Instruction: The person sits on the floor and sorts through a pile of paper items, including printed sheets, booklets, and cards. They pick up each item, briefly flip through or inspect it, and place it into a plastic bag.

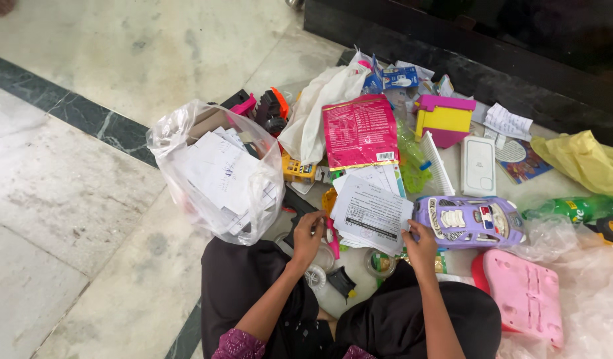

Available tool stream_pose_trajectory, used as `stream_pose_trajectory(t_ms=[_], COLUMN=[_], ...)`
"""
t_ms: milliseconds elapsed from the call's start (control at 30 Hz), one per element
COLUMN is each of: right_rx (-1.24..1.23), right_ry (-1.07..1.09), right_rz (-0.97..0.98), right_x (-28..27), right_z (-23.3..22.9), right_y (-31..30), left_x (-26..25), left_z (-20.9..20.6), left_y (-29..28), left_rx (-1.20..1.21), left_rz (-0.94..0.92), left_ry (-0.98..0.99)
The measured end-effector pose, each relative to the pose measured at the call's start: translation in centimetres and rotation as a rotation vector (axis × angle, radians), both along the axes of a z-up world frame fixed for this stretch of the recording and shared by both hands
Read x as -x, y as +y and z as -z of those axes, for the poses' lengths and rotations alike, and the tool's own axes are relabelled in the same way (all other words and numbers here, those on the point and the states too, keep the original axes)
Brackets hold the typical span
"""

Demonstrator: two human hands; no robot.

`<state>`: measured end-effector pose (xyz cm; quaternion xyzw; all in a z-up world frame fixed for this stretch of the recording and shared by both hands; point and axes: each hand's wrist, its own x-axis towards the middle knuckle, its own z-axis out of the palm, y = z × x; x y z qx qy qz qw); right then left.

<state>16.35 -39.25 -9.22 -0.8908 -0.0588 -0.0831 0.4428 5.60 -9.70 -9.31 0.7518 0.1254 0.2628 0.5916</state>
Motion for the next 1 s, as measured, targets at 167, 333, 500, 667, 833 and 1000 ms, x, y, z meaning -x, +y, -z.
stream_pose_trajectory(t_ms=[167, 333, 500, 667, 833, 1000], right_rx=[-0.330, -0.421, -0.453, -0.455, -0.443, -0.543], right_ry=[0.254, 0.364, 0.371, 0.416, 0.427, 0.503], right_rz=[0.020, 0.066, 0.056, 0.044, 0.033, 0.027], right_x=[-0.6, -0.9, -1.2, -0.7, -0.3, -0.4], right_z=[1.1, 1.3, 0.8, 0.5, 0.6, 0.7], right_y=[-0.3, -0.4, -1.4, -0.9, -0.6, -0.6], left_x=[-1.0, -1.9, -2.0, -2.1, -1.9, -1.9], left_z=[1.7, 3.3, 4.5, 4.8, 4.9, 5.4], left_y=[0.0, -0.9, -1.0, -0.4, -1.0, -1.0], left_rx=[0.122, 0.193, 0.304, 0.619, 0.505, 0.416], left_rz=[0.104, 0.195, 0.279, 0.370, 0.388, 0.380], left_ry=[0.064, 0.159, 0.117, 0.191, 0.266, 0.187])
